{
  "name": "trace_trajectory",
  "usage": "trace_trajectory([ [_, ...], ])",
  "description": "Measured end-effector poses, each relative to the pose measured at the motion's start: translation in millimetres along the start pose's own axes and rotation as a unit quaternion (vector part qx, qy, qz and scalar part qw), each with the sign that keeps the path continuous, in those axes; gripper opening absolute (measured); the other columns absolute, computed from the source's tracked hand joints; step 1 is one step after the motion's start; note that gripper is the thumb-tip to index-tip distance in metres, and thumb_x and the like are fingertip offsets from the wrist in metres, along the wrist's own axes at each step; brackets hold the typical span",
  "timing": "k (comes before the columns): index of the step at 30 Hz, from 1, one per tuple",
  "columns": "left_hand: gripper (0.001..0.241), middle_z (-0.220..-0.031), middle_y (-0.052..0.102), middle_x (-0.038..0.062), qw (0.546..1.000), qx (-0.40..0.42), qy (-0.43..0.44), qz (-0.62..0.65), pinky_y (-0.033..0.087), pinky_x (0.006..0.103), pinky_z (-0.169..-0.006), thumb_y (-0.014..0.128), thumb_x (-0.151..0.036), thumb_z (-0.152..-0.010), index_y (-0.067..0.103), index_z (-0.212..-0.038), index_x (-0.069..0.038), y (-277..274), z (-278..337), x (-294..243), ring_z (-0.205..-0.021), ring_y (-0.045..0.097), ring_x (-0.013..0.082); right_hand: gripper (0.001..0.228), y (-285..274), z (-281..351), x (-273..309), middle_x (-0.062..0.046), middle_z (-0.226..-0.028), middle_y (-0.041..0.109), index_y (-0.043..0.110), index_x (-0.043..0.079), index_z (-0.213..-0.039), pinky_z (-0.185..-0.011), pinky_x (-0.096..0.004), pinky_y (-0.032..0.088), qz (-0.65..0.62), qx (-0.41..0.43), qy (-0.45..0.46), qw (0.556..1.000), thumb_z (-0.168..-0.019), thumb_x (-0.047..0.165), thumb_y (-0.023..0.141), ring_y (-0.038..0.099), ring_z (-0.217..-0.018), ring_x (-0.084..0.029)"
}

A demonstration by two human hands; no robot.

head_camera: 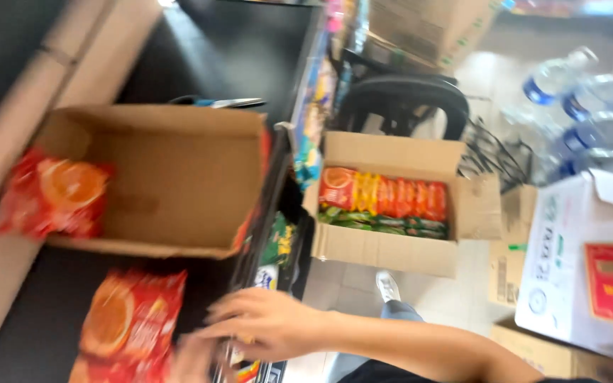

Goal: Stocking packs of instant noodles onto a grocery store shelf from a cardboard box.

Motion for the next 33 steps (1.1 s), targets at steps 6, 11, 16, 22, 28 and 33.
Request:
trace_trajectory([
  [6, 0.033, -0.122, 0.070, 0.010, 0.969, 0.035, -0.059, 0.239, 0.050, 0.0400, -0.097, 0.068, -0.016, -0.089, 0.071, -0.121, -0.013, 67.9, -148.3, -219.0, -0.113, 0.066, 0.0299, 0.029, -84.2, 224.8, -156.1, -0.008, -0.112, 0.071, 0.070, 0.009, -0.118, -0.086, -0.034, 0.058, -0.032, -0.202, 0.377, 0.903, -0.091, -0.001, 0.071, 0.070, -0.104, -0.023],
  [11, 0.051, -0.132, 0.056, 0.018, 0.888, 0.223, -0.172, 0.363, 0.045, 0.0447, -0.107, 0.073, -0.022, -0.091, 0.053, -0.136, -0.007, 327.3, -152.4, -216.5, -0.127, 0.056, 0.0341, 0.023, -125.3, 464.3, -255.7, -0.006, -0.094, 0.073, 0.068, 0.007, -0.118, -0.080, -0.030, 0.057, -0.032, -0.313, 0.626, 0.713, -0.097, 0.002, 0.059, 0.070, -0.090, -0.014],
  [16, 0.070, -0.141, 0.057, 0.017, 0.708, 0.223, -0.461, 0.487, 0.042, 0.0435, -0.110, 0.075, -0.034, -0.087, 0.048, -0.143, -0.002, 599.8, -128.5, -128.3, -0.130, 0.053, 0.0290, 0.019, -165.9, 528.5, -285.2, -0.008, -0.093, 0.075, 0.069, 0.004, -0.115, -0.081, -0.029, 0.057, -0.034, -0.308, 0.674, 0.671, -0.101, 0.006, 0.055, 0.071, -0.088, -0.015],
  [22, 0.086, -0.148, 0.049, 0.010, 0.571, 0.078, -0.638, 0.510, 0.042, 0.0385, -0.108, 0.084, -0.034, -0.086, 0.032, -0.148, -0.003, 699.6, -141.7, -82.1, -0.131, 0.052, 0.0217, 0.019, -187.2, 542.5, -311.0, -0.007, -0.093, 0.075, 0.068, 0.004, -0.114, -0.080, -0.030, 0.055, -0.046, -0.264, 0.724, 0.635, -0.102, 0.011, 0.056, 0.070, -0.088, -0.016],
  [28, 0.079, -0.139, 0.062, 0.010, 0.466, 0.060, -0.747, 0.471, 0.050, 0.0435, -0.092, 0.084, -0.040, -0.081, 0.051, -0.142, -0.003, 682.1, -157.4, -87.4, -0.117, 0.062, 0.0267, 0.020, -182.1, 566.9, -336.3, -0.006, -0.093, 0.075, 0.069, 0.005, -0.115, -0.078, -0.029, 0.056, -0.077, -0.251, 0.742, 0.617, -0.101, 0.014, 0.058, 0.071, -0.088, -0.014],
  [33, 0.078, -0.139, 0.059, 0.005, 0.496, 0.043, -0.665, 0.557, 0.052, 0.0441, -0.092, 0.080, -0.030, -0.077, 0.043, -0.144, -0.015, 611.2, -173.9, -115.7, -0.120, 0.061, 0.0228, 0.022, -168.6, 594.9, -377.7, -0.007, -0.091, 0.073, 0.070, 0.006, -0.116, -0.074, -0.032, 0.055, -0.059, -0.162, 0.770, 0.614, -0.099, 0.018, 0.063, 0.067, -0.083, -0.017],
])
Point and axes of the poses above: each hand's wrist, its own z-axis away from the middle knuckle, its own y-axis out of the palm, x = y × z, the point moved 7 cm from there along -z, towards the middle knuckle
